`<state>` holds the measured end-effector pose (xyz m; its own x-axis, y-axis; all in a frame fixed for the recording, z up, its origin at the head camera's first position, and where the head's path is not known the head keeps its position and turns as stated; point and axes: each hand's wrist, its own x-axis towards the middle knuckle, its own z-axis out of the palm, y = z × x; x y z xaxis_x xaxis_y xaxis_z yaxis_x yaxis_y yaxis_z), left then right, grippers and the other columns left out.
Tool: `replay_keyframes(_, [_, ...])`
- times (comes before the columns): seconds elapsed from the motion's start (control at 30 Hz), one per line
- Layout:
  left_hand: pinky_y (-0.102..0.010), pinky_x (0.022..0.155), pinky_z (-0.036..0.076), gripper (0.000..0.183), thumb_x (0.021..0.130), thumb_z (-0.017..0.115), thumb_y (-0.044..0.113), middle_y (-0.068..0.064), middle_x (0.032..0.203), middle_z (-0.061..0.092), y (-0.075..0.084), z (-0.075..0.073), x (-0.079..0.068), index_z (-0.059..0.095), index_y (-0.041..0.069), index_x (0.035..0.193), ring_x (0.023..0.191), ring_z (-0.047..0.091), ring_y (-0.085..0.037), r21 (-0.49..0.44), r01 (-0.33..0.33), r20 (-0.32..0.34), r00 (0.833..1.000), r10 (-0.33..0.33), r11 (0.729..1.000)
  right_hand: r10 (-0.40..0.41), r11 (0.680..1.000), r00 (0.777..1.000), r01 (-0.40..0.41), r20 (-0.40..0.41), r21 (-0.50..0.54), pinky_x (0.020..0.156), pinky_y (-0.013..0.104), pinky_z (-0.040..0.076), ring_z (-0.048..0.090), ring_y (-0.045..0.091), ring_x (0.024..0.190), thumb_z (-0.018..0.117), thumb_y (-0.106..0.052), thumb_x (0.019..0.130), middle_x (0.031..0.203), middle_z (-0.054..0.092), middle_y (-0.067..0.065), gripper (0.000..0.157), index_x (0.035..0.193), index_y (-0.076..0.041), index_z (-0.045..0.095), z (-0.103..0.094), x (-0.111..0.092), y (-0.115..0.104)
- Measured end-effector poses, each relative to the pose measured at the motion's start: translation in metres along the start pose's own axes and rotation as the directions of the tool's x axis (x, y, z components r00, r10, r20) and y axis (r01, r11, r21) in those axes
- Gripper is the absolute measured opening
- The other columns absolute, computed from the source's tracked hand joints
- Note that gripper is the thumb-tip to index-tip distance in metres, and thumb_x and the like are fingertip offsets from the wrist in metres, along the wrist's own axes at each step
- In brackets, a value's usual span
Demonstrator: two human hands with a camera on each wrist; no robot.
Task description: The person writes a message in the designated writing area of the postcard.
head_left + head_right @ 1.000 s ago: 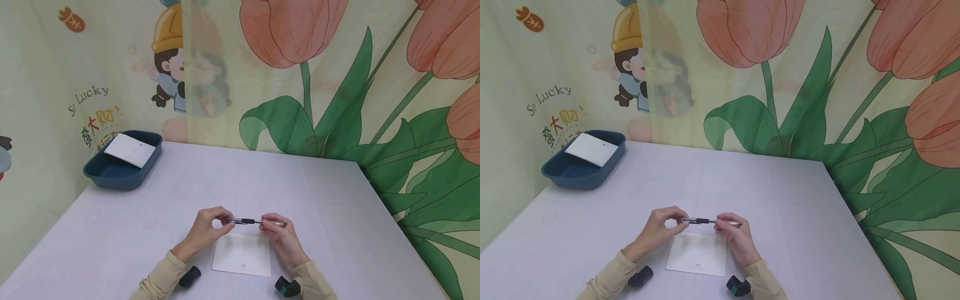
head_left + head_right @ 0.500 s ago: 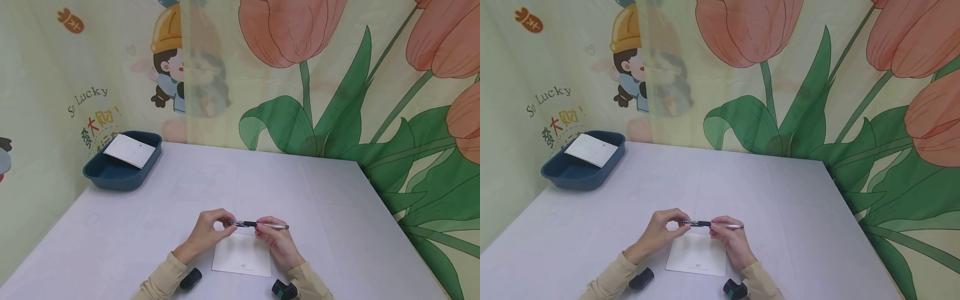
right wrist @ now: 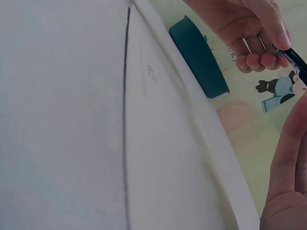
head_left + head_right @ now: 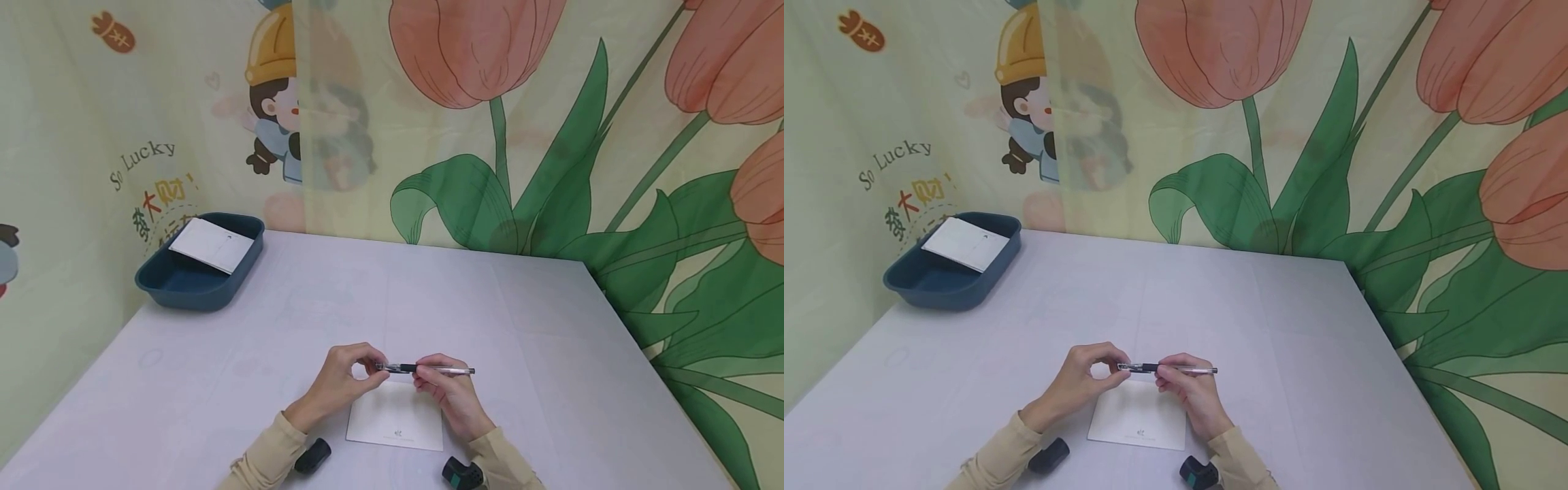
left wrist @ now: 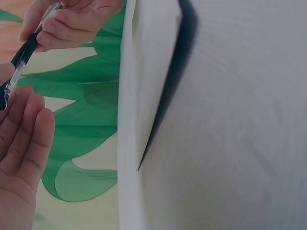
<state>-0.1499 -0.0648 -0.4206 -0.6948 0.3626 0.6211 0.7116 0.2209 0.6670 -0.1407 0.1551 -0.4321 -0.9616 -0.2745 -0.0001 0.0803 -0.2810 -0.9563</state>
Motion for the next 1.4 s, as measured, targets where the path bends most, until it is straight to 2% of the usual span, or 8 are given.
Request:
replay_keyframes(0.4, [-0.026,0.063,0.053,0.015,0.076,0.076,-0.003,-0.003,0.079,0.070,0.002,-0.002,0.000,0.069,0.004,0.087,0.065,0.060,-0.005,0.010,0.010,0.008,1.000,-0.010,1.000,-0.009,0.999,0.998,0.007,-0.056,-0.045,0.069,0.021,0.053,0.062,0.007,0.072,0.062,-0.002,0.088,0.080,0.067,-0.002,0.017,0.082,-0.016,0.069,0.002,-0.002,-0.004])
replay_keyframes(0.53, [-0.024,0.064,0.053,0.015,0.075,0.076,-0.002,-0.002,0.079,0.070,0.003,-0.006,-0.001,0.070,0.004,0.088,0.067,0.060,-0.002,0.021,0.041,0.004,0.999,-0.041,0.999,-0.021,0.998,0.994,0.015,-0.108,-0.054,0.069,0.022,0.052,0.061,0.010,0.072,0.063,-0.001,0.086,0.079,0.066,0.000,0.014,0.082,-0.013,0.068,0.002,-0.002,-0.005])
replay_keyframes(0.67, [-0.028,0.063,0.053,0.015,0.075,0.077,-0.001,0.002,0.078,0.069,0.003,-0.013,-0.002,0.070,0.004,0.087,0.067,0.059,-0.001,0.045,0.070,-0.011,0.998,-0.070,0.997,-0.043,0.998,0.988,0.036,-0.146,-0.049,0.068,0.022,0.052,0.060,0.011,0.072,0.063,0.000,0.085,0.079,0.065,0.002,0.013,0.082,-0.012,0.067,0.000,-0.002,-0.007])
replay_keyframes(0.9, [-0.032,0.061,0.051,0.018,0.071,0.077,-0.005,0.004,0.074,0.068,-0.009,-0.035,-0.007,0.069,0.005,0.084,0.063,0.058,-0.002,0.116,0.061,-0.086,0.995,-0.051,0.991,-0.081,0.996,0.984,0.075,-0.160,-0.041,0.066,0.021,0.052,0.061,0.010,0.072,0.063,0.001,0.085,0.078,0.065,0.001,0.013,0.082,-0.012,0.067,-0.003,-0.001,-0.007])
replay_keyframes(1.07, [-0.031,0.058,0.051,0.020,0.069,0.078,-0.006,0.004,0.073,0.067,-0.020,-0.048,-0.011,0.069,0.006,0.082,0.062,0.056,-0.001,0.172,0.078,-0.110,0.992,-0.059,0.982,-0.082,0.996,0.985,0.077,-0.151,-0.042,0.067,0.021,0.052,0.061,0.010,0.071,0.064,0.000,0.084,0.078,0.065,0.001,0.013,0.082,-0.012,0.067,-0.004,-0.001,-0.006])
replay_keyframes(1.3, [-0.031,0.058,0.052,0.017,0.069,0.078,-0.006,0.002,0.072,0.066,-0.030,-0.054,-0.005,0.070,0.002,0.081,0.061,0.056,-0.003,0.206,0.127,-0.105,0.989,-0.107,0.970,-0.073,0.996,0.981,0.063,-0.178,-0.061,0.066,0.022,0.052,0.061,0.011,0.071,0.066,-0.001,0.084,0.078,0.065,0.002,0.010,0.082,-0.011,0.067,-0.003,-0.001,-0.007])
replay_keyframes(1.4, [-0.029,0.058,0.051,0.016,0.070,0.079,-0.005,0.002,0.070,0.066,-0.033,-0.055,-0.002,0.069,0.001,0.080,0.060,0.056,-0.004,0.243,0.171,-0.113,0.983,-0.147,0.955,-0.067,0.996,0.980,0.056,-0.189,-0.064,0.066,0.022,0.052,0.061,0.011,0.071,0.066,-0.001,0.083,0.078,0.065,0.003,0.008,0.082,-0.009,0.066,-0.003,-0.001,-0.007])
